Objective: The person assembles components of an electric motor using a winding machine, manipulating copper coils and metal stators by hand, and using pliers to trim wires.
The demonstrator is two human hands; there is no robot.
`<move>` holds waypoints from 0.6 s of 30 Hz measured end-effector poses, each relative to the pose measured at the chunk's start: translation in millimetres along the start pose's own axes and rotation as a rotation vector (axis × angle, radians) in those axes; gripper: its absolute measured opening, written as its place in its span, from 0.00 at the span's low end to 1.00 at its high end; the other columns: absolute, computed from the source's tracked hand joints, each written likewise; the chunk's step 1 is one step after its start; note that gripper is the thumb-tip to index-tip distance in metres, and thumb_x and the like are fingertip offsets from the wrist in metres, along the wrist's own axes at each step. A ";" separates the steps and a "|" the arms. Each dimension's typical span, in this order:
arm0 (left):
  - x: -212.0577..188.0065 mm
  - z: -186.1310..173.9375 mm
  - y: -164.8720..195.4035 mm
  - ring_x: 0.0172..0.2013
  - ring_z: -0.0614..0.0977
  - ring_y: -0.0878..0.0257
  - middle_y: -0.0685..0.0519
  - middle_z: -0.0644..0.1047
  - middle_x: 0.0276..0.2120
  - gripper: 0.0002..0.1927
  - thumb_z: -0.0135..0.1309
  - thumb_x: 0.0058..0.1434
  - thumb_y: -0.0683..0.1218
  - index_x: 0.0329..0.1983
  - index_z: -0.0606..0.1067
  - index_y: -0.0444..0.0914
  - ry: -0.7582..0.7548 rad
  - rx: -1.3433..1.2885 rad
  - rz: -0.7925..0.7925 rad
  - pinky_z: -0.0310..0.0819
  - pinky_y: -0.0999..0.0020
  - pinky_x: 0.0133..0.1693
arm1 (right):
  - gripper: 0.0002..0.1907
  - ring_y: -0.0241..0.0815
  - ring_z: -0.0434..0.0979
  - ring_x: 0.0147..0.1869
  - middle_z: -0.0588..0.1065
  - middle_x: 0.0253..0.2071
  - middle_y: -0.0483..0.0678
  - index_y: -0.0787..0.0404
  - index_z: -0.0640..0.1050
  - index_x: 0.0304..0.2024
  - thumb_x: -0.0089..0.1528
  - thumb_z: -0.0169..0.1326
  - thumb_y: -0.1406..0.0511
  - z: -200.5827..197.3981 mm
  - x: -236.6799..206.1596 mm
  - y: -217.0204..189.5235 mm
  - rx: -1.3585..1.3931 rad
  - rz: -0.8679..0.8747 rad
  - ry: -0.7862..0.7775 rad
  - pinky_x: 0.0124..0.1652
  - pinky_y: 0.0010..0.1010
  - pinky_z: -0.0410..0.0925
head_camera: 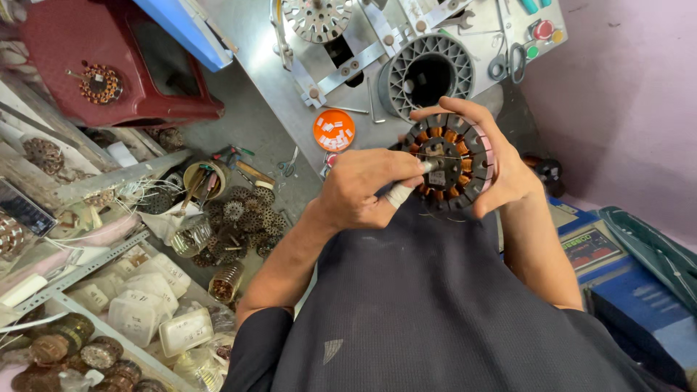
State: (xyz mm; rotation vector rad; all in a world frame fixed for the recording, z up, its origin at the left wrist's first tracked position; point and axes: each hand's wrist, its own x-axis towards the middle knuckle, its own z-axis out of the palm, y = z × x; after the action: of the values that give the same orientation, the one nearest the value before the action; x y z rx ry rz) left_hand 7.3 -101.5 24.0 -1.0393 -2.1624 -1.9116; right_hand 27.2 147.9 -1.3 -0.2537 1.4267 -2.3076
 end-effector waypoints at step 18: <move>8.7 18.9 -71.8 0.61 0.75 0.49 0.48 0.75 0.56 0.40 0.62 0.51 0.35 0.69 0.66 0.40 0.123 0.145 -0.235 0.70 0.57 0.65 | 0.70 0.59 0.59 0.78 0.58 0.73 0.58 0.50 0.50 0.76 0.39 0.78 0.67 -25.7 64.0 -0.7 -1.082 -0.298 -0.181 0.71 0.50 0.63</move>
State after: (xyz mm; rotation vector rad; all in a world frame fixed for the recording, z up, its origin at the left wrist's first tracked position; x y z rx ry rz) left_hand -30.0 -80.3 -37.2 -0.6513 -2.3990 -1.8169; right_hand -39.7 141.1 -16.4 -0.9903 2.5067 -1.3887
